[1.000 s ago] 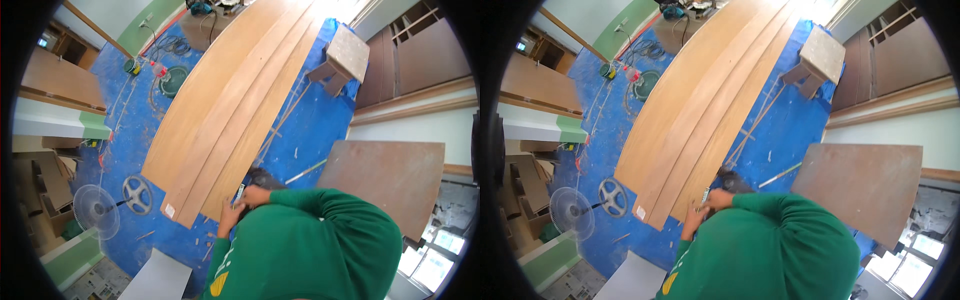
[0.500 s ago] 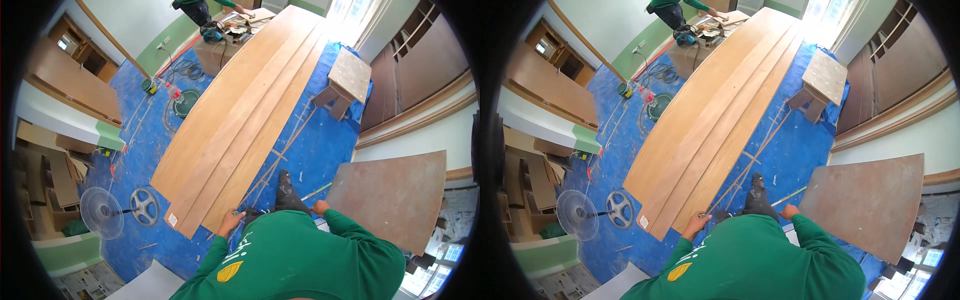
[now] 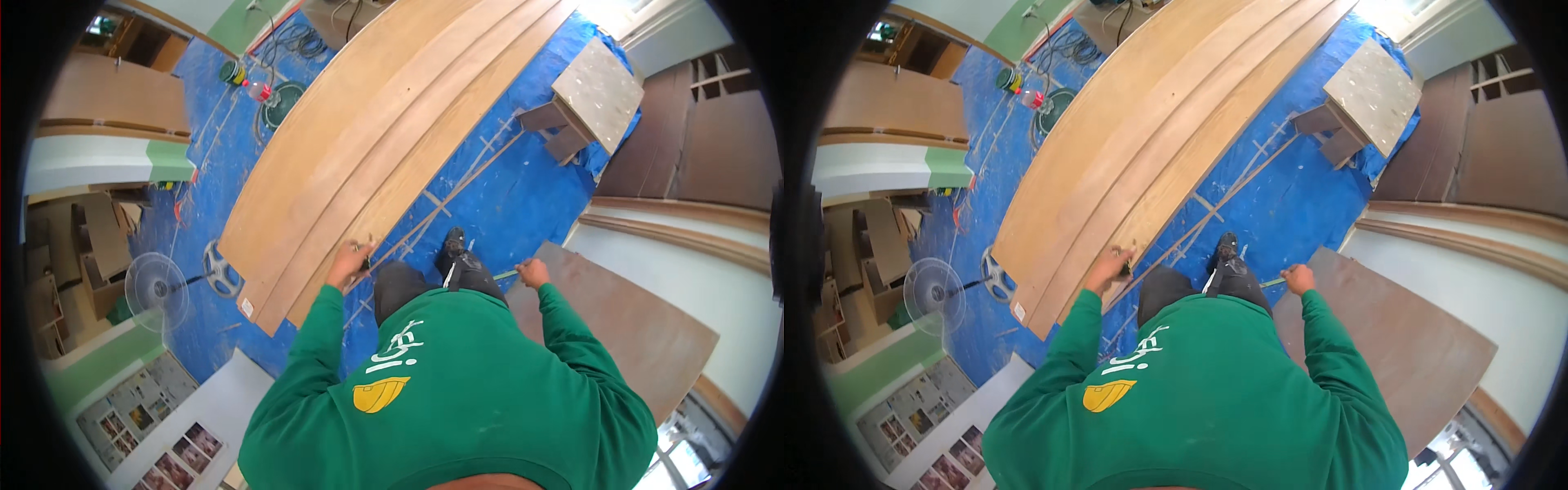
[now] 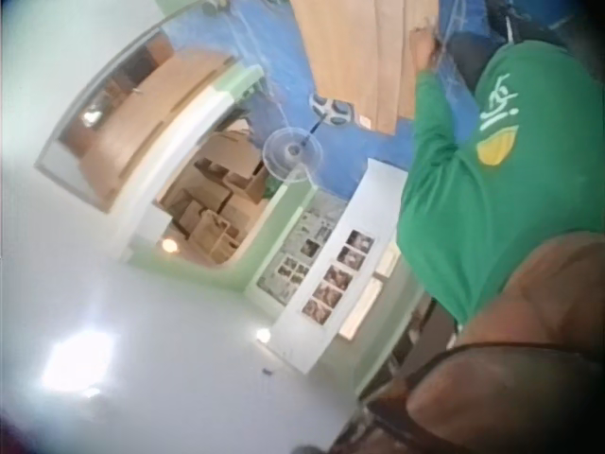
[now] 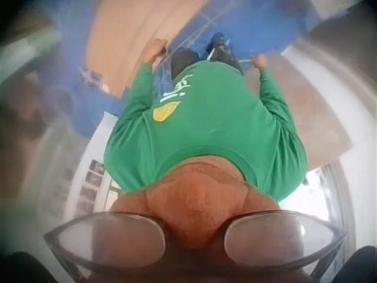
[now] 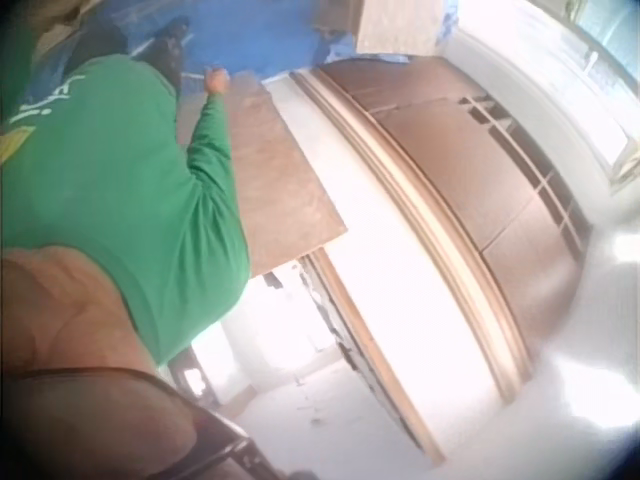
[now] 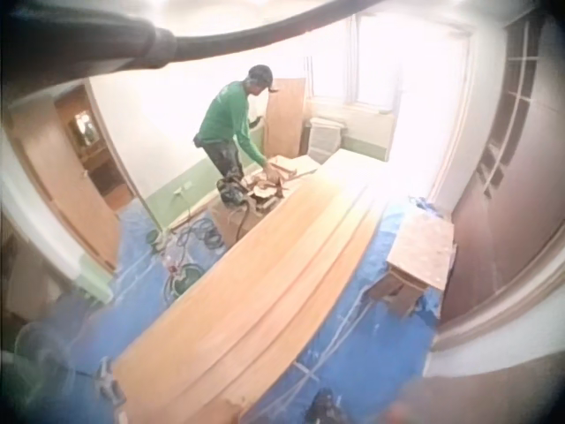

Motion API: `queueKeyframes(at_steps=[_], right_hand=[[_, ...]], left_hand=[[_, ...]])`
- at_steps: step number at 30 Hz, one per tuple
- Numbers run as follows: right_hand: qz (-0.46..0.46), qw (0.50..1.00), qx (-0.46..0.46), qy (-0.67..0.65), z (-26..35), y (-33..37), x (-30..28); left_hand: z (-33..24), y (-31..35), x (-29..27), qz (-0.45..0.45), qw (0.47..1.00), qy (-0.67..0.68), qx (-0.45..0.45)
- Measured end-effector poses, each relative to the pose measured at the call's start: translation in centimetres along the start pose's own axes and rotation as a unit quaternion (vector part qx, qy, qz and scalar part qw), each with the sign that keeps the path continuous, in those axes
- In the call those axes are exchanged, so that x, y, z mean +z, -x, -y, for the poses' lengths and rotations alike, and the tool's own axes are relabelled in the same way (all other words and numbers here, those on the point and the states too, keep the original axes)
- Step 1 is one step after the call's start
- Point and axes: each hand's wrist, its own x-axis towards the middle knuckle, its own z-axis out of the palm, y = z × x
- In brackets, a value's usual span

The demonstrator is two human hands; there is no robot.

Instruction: The person measures a wall and a large wooden panel using a tape measure and pencil. They then use a power drill to fasten a wooden trim piece to the panel. The person continues to measure and mark the panel for further assembly.

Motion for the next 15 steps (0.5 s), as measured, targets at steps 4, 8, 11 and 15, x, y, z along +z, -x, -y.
queueKeyframes(at_steps=[4,8,11,15], right_hand=[[-0.026,0.997,-0.053,0.041,1.3,-3.7,-5.6],[-0.007,0.999,-0.035,0.001,0.4,-4.1,-7.0],[0.041,0.999,-0.005,-0.032,3.2,-2.2,-7.3],[0.078,0.997,0.005,0.007,3.1,1.9,-8.6]], left_hand=[[-5.4,-6.8,-2.8,-0.007,0.991,-0.113,0.075],[-14.4,-13.2,-3.8,-0.165,0.960,-0.120,0.193],[-17.1,-20.8,-7.4,-0.309,0.907,-0.179,0.223],[-19.7,-28.7,-10.0,-0.364,0.873,-0.176,0.271]])
